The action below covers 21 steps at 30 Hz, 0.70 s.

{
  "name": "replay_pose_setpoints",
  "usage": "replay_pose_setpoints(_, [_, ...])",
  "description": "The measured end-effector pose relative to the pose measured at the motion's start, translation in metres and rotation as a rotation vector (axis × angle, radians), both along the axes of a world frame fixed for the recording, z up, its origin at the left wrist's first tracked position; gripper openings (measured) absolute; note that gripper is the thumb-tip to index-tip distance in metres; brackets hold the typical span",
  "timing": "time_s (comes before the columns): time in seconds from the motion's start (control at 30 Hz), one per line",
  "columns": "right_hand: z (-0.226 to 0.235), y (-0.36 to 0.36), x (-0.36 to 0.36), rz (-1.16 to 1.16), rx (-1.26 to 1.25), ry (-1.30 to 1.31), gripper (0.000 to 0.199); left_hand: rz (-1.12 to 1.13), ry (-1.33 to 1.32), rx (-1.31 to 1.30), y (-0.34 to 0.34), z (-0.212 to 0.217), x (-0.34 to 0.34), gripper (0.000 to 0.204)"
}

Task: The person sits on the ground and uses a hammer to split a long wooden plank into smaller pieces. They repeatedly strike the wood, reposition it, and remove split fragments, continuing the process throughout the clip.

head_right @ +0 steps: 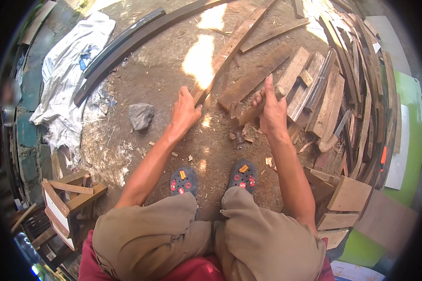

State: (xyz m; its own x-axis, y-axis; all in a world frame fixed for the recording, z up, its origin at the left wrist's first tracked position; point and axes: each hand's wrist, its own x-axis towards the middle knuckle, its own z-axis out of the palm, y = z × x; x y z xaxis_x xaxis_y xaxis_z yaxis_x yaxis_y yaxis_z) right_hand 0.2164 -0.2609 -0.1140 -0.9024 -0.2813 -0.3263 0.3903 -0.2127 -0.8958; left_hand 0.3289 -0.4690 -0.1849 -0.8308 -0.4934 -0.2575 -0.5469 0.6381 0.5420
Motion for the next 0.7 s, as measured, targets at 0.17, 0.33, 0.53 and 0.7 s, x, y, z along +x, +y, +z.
replay_pose_setpoints(0.17, [0.028,-0.035,-0.072,-0.075,-0.094,0.019,0.047,-0.084,-0.081,0.032,0.005,-0.001,-0.008,0.062])
replay_pose_setpoints(0.33, [0.027,-0.088,-0.14,-0.2,0.075,-0.015,0.052,-0.135,0.032,-0.131,0.012,-0.006,0.001,0.07])
replay_pose_setpoints(0.53, [-0.011,-0.097,-0.201,-0.269,0.043,-0.086,0.047,-0.163,0.071,-0.157,0.016,-0.01,0.003,0.079])
replay_pose_setpoints(0.7, [0.003,-0.109,-0.209,-0.441,0.051,0.055,0.042,-0.175,0.095,-0.212,0.017,-0.013,0.007,0.081])
